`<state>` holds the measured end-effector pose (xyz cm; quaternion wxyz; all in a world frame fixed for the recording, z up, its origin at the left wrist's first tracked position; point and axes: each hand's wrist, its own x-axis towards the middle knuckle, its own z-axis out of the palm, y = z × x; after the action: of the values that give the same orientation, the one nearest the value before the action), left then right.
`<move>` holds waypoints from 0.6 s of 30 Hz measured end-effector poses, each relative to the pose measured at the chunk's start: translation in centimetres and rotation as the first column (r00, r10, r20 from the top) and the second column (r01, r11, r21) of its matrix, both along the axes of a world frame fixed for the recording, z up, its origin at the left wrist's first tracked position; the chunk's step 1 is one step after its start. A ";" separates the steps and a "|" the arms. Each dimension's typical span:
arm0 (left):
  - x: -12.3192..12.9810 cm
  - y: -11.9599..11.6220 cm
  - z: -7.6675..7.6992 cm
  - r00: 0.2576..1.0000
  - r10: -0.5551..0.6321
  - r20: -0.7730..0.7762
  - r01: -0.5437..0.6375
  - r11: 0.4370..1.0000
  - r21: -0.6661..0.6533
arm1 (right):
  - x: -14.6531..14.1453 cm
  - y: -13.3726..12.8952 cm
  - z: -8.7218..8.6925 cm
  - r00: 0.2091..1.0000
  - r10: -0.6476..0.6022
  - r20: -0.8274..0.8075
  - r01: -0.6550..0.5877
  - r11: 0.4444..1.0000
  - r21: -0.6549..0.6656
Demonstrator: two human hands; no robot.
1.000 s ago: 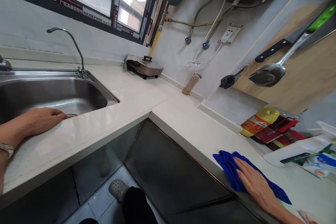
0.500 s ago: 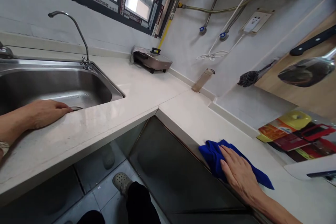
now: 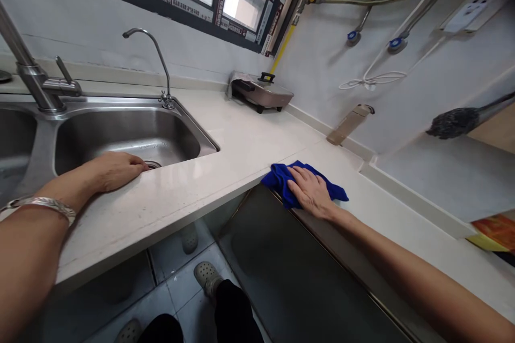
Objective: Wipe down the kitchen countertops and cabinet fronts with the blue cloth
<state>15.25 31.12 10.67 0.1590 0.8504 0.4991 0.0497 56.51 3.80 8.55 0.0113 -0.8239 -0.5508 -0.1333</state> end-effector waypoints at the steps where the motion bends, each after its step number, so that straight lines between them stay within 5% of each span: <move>1: 0.1 -0.2 0.4 0.999 -0.017 -0.044 0.015 0.999 -0.046 | 0.2 1.5 0.2 1.000 0.006 -0.028 -0.006 1.000 0.001; 10: 0.4 -1.2 0.6 0.998 -0.018 -0.060 0.013 0.997 -0.081 | -1.3 13.2 1.8 0.979 -0.144 -0.142 0.139 0.989 -0.042; 13: 0.2 -1.4 0.5 0.999 -0.016 -0.047 0.013 0.997 -0.077 | -4.6 15.6 1.9 0.987 -0.125 -0.106 0.117 0.991 -0.071; 18: 0.5 -0.9 0.1 0.999 0.016 -0.050 -0.021 0.995 -0.095 | -12.6 17.3 1.7 0.989 0.108 -0.099 -0.111 0.994 -0.021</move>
<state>15.76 30.19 10.80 0.1867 0.8381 0.5125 0.0065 43.89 21.10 10.22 0.0349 -0.7980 -0.5956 -0.0846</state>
